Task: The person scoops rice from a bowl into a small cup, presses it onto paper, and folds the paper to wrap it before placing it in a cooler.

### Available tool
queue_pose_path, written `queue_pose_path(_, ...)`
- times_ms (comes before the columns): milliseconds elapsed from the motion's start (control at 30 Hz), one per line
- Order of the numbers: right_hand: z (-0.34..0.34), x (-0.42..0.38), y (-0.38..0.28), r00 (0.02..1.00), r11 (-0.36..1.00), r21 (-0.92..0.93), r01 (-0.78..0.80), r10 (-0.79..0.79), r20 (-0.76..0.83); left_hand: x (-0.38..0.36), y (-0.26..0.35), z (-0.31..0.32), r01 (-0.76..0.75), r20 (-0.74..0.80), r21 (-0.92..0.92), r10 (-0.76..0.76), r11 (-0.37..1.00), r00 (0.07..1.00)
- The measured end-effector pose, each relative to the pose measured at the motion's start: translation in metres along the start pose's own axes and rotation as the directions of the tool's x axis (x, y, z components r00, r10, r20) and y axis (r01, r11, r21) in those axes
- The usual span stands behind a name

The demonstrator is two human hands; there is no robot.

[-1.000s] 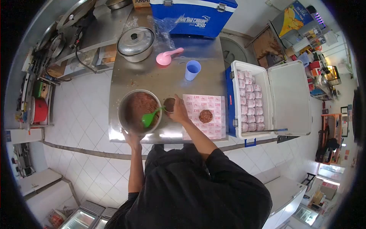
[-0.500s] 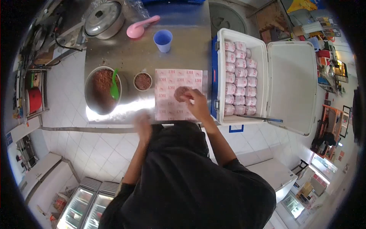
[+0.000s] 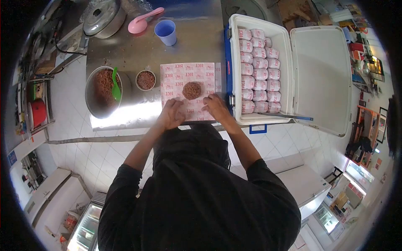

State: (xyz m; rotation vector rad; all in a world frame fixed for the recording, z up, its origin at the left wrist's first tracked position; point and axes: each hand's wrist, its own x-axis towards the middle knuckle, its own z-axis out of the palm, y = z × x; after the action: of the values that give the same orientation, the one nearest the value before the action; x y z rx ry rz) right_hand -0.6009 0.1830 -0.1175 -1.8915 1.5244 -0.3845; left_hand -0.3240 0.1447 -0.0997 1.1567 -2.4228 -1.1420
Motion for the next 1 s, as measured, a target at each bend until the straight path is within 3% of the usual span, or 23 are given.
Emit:
queue_pose_path(67,-0.003,-0.005,-0.005,0.989,0.990,-0.009,0.142,-0.142,-0.030,-0.004,0.001,0.001,0.008,-0.004,0.008,-0.008,1.000,1.000)
queue_pose_path(167,-0.017,-0.003,-0.012,0.983,0.981,-0.082,0.178,-0.174,0.053,-0.001,0.004,0.001,0.008,-0.006,0.030,-0.007,1.000,1.000)
queue_pose_path(433,0.013,0.005,0.018,0.995,0.995,0.012,0.096,-0.096,0.001,-0.002,0.018,-0.008,0.057,0.060,0.078,-0.061,0.995,0.996)
queue_pose_path(567,0.018,0.000,0.018,0.998,0.994,0.112,-0.008,0.016,-0.065,-0.006,0.016,-0.006,0.034,-0.060,0.092,-0.028,0.995,0.998)
queue_pose_path(667,-0.008,-0.011,-0.025,0.991,0.991,0.135,0.008,0.009,-0.130,-0.004,0.001,-0.011,0.025,-0.029,0.132,-0.021,0.991,0.999)
queue_pose_path(733,-0.024,-0.018,-0.055,0.984,0.997,-0.011,0.072,-0.073,-0.164,-0.001,0.012,-0.021,0.074,-0.030,0.107,-0.072,0.991,0.997)
queue_pose_path(767,-0.028,-0.019,-0.062,0.977,0.991,-0.085,0.100,-0.114,-0.179,0.002,0.017,-0.026,0.054,-0.050,0.142,-0.047,0.988,0.998)
queue_pose_path(867,-0.016,0.000,-0.032,0.963,0.994,0.073,0.081,-0.059,-0.262,0.022,0.024,-0.042,-0.018,-0.152,0.260,0.059,0.966,0.987)
queue_pose_path(967,-0.027,0.033,-0.019,0.949,0.966,0.247,-0.074,0.144,-0.281,0.046,0.025,-0.047,-0.106,-0.333,0.380,0.243,0.919,0.911)
queue_pose_path(1000,-0.030,0.038,-0.017,0.952,0.971,0.210,-0.111,0.165,-0.259,0.050,0.029,-0.042,-0.138,-0.394,0.409,0.311,0.902,0.865)
